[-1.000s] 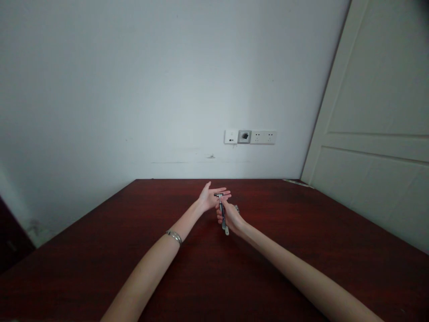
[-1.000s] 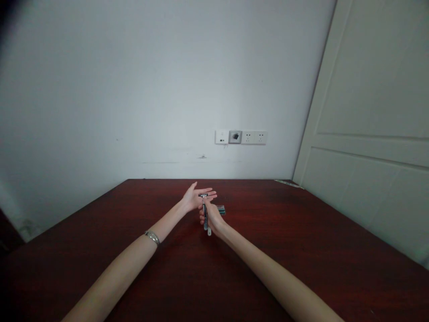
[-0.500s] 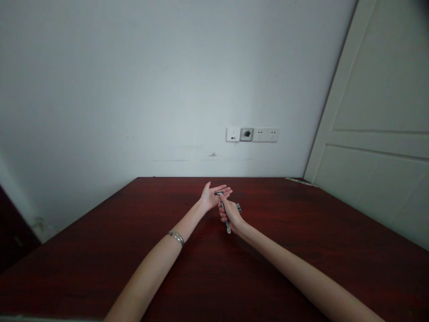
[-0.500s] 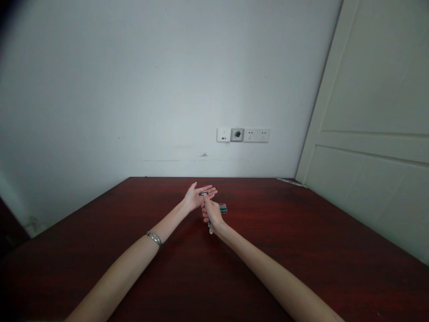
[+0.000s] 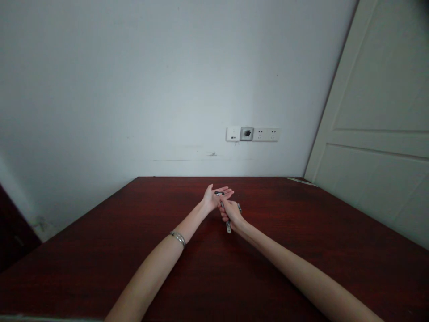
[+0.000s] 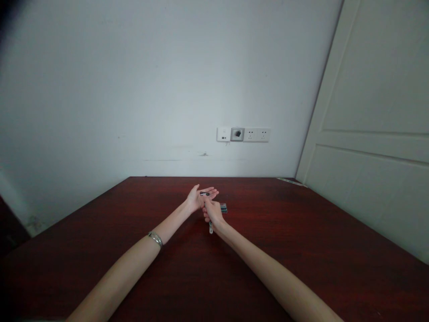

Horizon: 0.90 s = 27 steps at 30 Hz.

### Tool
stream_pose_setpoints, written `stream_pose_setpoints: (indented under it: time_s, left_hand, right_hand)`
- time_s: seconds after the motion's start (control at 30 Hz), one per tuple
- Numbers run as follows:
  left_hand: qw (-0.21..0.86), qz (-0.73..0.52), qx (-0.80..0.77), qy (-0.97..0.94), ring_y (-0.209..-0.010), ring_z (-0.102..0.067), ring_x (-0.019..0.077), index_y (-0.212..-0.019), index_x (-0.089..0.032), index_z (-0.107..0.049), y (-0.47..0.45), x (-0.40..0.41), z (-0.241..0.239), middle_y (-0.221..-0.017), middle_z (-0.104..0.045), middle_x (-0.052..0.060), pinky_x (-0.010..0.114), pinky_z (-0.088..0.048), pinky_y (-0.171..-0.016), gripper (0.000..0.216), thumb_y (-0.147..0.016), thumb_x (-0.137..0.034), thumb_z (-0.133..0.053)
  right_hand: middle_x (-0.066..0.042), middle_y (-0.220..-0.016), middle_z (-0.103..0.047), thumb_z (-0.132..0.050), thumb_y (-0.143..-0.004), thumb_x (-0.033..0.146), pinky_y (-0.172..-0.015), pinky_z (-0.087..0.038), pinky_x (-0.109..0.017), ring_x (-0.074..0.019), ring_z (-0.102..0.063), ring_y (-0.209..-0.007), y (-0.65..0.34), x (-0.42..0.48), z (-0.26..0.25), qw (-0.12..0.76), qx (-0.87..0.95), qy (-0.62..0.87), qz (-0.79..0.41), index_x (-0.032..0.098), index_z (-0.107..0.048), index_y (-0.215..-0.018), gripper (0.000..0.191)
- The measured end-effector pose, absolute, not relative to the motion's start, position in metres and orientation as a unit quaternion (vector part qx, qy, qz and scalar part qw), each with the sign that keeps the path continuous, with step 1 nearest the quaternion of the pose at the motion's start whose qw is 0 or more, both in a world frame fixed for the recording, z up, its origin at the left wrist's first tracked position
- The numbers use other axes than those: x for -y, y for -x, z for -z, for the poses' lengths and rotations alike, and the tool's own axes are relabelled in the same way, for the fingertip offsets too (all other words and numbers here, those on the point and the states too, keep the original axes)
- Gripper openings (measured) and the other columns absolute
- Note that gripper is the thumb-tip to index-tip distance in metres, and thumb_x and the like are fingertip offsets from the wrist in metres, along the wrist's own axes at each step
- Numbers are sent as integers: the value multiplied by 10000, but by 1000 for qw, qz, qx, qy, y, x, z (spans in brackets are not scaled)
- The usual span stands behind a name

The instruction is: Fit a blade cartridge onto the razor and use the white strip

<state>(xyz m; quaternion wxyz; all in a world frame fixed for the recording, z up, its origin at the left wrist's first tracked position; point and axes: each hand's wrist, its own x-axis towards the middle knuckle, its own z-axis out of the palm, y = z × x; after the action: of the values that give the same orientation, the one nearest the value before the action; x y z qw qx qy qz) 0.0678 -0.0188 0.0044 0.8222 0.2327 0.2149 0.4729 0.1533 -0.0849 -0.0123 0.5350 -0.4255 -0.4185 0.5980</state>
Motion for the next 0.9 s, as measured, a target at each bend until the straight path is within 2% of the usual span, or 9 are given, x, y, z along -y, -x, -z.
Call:
stream_pose_setpoints:
  time_s: [0.2,0.4,0.47,0.57,0.73,0.9]
  left_hand:
    - [817,-474,-235,-231,-893,-618,301,-1151,13,-464,-64,13,0,-967,-600,245,418,-504,-713,622,-892,-450,-138]
    - [773,-479,-303,-285,-618,-590,193,-980,-13,-559,-53,6,9,-700,-599,155,307,-484,-571,619,-902,-456,-134]
    - [734,-468,-351,-344,-551,-549,158,-902,-17,-584,-46,3,14,-650,-585,136,265,-443,-521,631,-902,-466,-140]
    - [600,-490,-445,-449,-447,-442,103,-805,-68,-603,-35,-3,24,-555,-525,49,220,-339,-449,566,-884,-501,-246]
    - [503,-476,-497,-523,-444,-417,93,-817,-108,-595,-27,-13,38,-548,-479,0,213,-310,-458,541,-863,-535,-265]
    - [503,-464,-480,-549,-492,-482,103,-875,-110,-575,-26,-16,42,-595,-521,13,220,-372,-509,569,-846,-577,-252]
  right_hand:
    - [92,-420,-328,-616,-670,510,-290,-135,-133,-10,-221,-319,-155,89,7,533,422,414,-606,175,-425,-604,391]
    - [86,-428,-341,-620,-661,545,-295,-146,-140,-15,-244,-327,-168,84,5,542,430,381,-613,170,-463,-628,409]
    - [87,-427,-336,-605,-663,566,-299,-148,-141,-13,-245,-326,-174,81,7,540,431,383,-614,161,-489,-631,423]
    - [88,-427,-337,-596,-664,576,-303,-150,-141,-11,-248,-324,-179,78,8,540,429,379,-617,153,-508,-626,434]
    - [94,-423,-326,-599,-657,580,-306,-148,-139,-8,-238,-323,-180,78,9,538,428,382,-618,149,-515,-624,441]
    - [94,-421,-328,-589,-661,600,-305,-151,-142,-12,-242,-322,-179,75,12,528,436,390,-615,149,-522,-648,456]
